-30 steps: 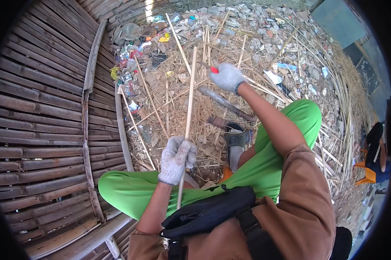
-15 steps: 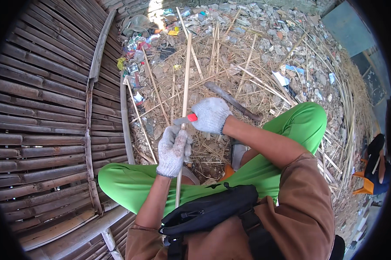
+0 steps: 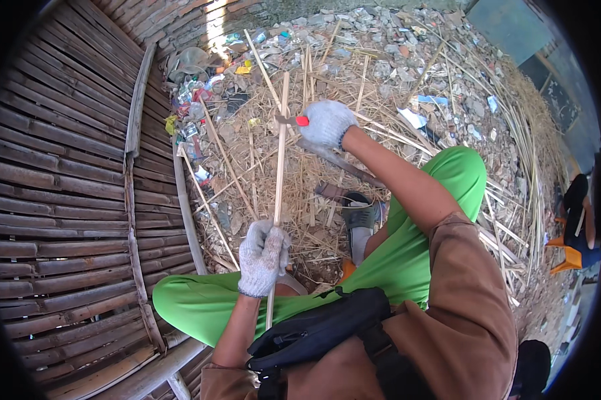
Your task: The person strips layers from a bamboo pole using a small knife.
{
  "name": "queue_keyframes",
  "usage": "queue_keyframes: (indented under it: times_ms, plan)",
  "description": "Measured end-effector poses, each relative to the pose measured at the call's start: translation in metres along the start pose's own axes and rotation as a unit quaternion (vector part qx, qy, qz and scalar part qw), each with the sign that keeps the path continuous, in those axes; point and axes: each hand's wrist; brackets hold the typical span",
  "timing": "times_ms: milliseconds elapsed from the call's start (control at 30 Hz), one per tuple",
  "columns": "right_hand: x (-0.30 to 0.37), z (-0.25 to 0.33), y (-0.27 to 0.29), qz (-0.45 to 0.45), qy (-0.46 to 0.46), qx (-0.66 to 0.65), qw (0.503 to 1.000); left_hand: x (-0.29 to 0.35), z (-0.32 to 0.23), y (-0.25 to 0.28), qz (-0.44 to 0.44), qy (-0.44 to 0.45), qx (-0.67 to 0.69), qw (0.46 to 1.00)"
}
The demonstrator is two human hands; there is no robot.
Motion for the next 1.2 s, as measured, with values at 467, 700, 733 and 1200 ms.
queue_keyframes:
  times_ms: [467, 700, 733, 1200]
  plan:
    - [-0.105, -0.112, 0.054, -0.062, -0.208, -0.056, 0.974, 0.002, 0.007, 0.000, 0.016, 0.041, 0.061, 0.997]
    - [-0.003, -0.007, 0.024, 0.031, -0.041, -0.039, 0.998, -0.019, 0.013, 0.011, -0.065, 0.049, 0.085, 0.993]
    - [0.019, 0.011, 0.014, 0.055, -0.012, -0.030, 0.998, -0.020, 0.011, 0.010, -0.075, 0.048, 0.080, 0.993]
    - [0.069, 0.049, -0.022, 0.068, 0.125, 0.038, 0.989, -0.021, 0.007, 0.010, -0.077, 0.014, 0.086, 0.993]
Point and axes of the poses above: each hand's wrist, its own x-axis away from the middle knuckle, its own y-axis out of the back of the hand, z = x × y, and after that the axes turned 15 degrees about -y, right-handed
